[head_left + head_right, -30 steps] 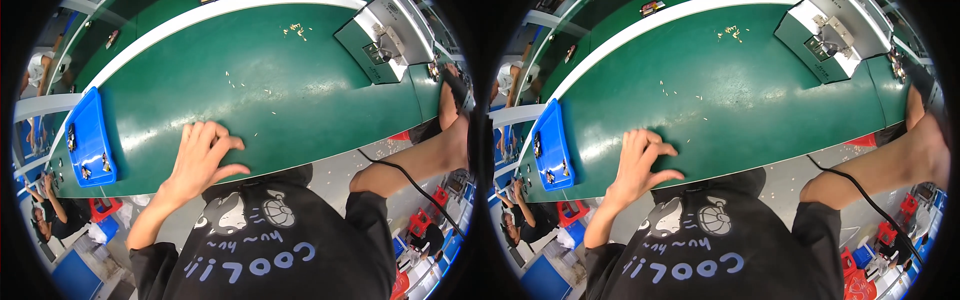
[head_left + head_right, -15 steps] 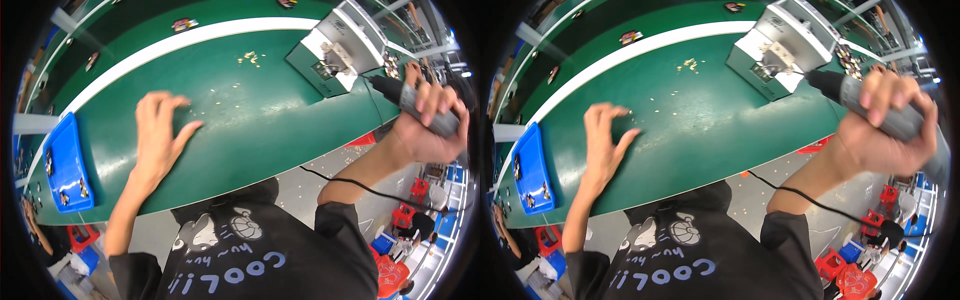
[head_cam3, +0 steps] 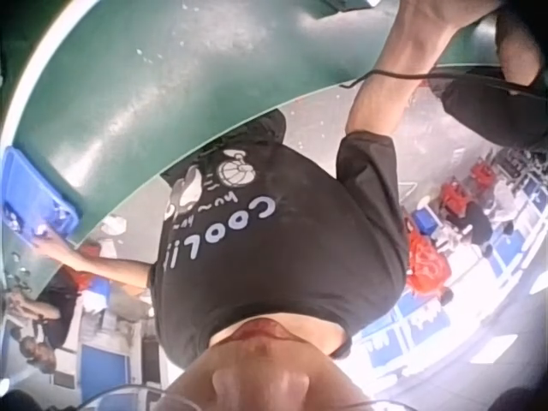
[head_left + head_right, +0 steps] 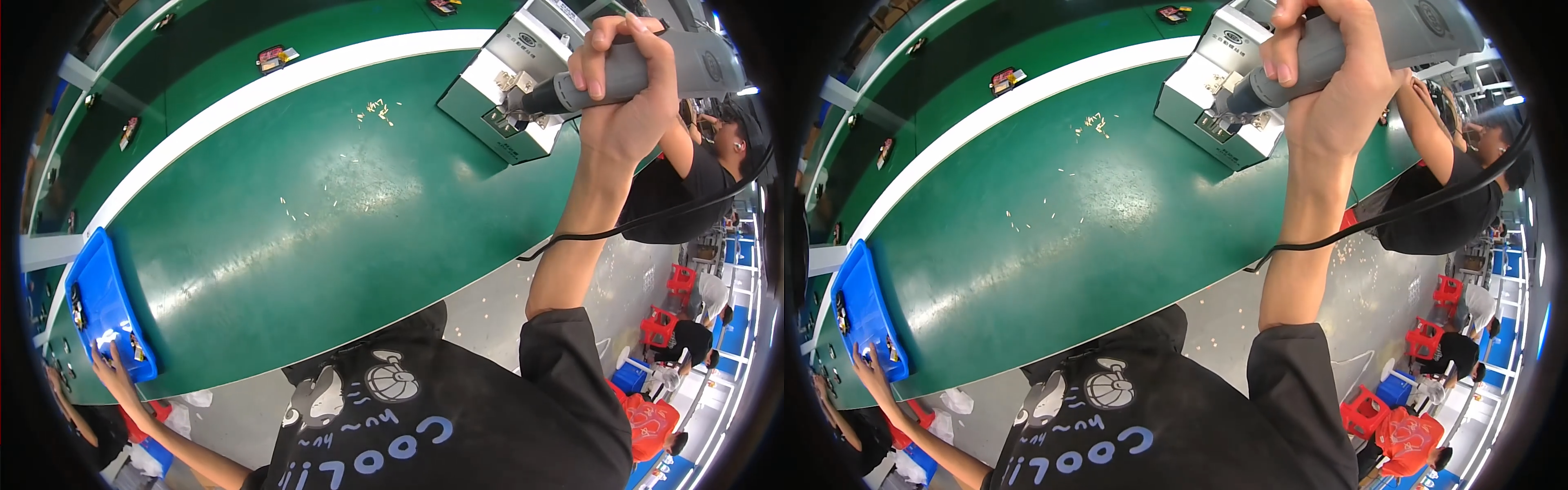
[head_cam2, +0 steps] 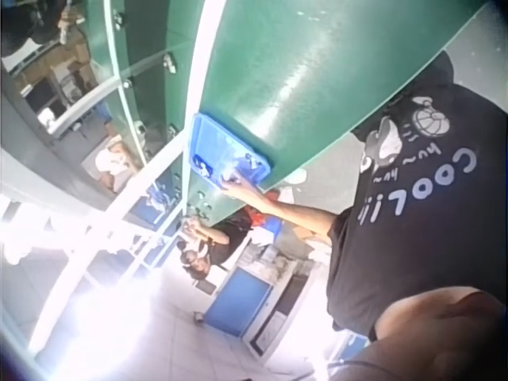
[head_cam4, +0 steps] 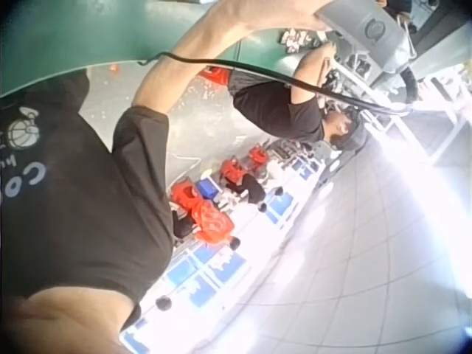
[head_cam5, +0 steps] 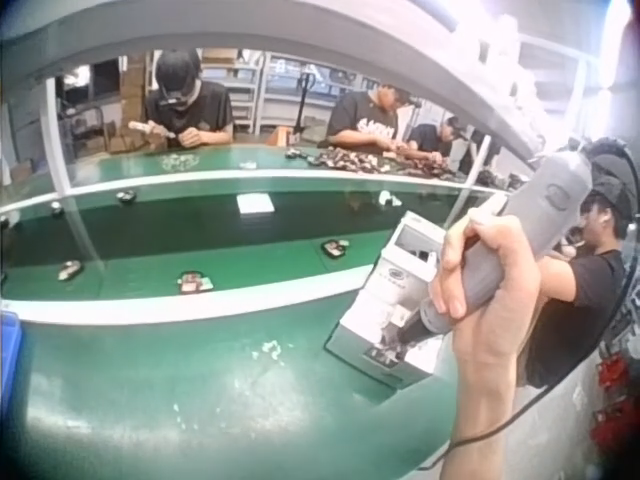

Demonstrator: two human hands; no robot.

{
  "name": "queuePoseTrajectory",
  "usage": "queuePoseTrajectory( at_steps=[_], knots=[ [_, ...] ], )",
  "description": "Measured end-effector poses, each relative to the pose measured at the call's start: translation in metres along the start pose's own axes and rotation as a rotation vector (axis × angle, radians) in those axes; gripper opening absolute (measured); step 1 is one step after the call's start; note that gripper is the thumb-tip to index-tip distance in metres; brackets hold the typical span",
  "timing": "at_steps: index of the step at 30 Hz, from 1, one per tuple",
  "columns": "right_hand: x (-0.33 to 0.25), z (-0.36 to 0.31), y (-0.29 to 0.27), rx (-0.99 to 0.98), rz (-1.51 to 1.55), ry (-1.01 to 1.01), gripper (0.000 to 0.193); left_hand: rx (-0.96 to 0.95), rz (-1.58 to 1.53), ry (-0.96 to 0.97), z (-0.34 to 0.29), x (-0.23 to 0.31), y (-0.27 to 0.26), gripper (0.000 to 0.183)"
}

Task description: The person is assembling small electronic components on a factory production line.

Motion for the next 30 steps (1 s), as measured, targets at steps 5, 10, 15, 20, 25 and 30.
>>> queuePoseTrajectory(
  at_steps=[5, 10, 15, 20, 25, 30],
  knots=[
    [-0.004, 0.002, 0.002, 0.012, -0.007, 0.050, 0.015, 0.049, 0.033, 0.153, 0.001, -0.009, 0.016, 0.054],
    [-0.010, 0.006, 0.010, 0.013, -0.010, 0.100, 0.014, 0.010, 0.183, -0.048, 0.034, -0.058, 0.020, 0.051],
    [0.004, -0.012, 0.032, 0.003, 0.111, 0.202, 0.019, -0.013, 0.148, -0.080, 0.037, -0.116, -0.021, 0.045],
    [-0.008, -0.061, 0.067, 0.045, 0.133, 0.203, 0.014, -0.046, -0.348, -0.202, 0.003, -0.041, -0.013, 0.050],
    [-0.009, -0.084, 0.033, -0.082, 0.375, 0.110, 0.022, 0.010, -0.104, -0.019, -0.014, 0.024, -0.013, 0.057],
    [-0.017, -0.093, 0.046, -0.026, 0.414, 0.154, 0.019, 0.073, 0.083, -0.244, -0.020, 0.046, -0.025, 0.060]
  ],
)
Point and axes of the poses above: each hand's wrist, its own z-axis towards the middle knuckle, its own y-axis out of the palm, x = y × z, the point moved 1 cm from there along z, towards the middle knuckle, and after that the axes turned 11 degrees about -z, right-handed, at the moved point
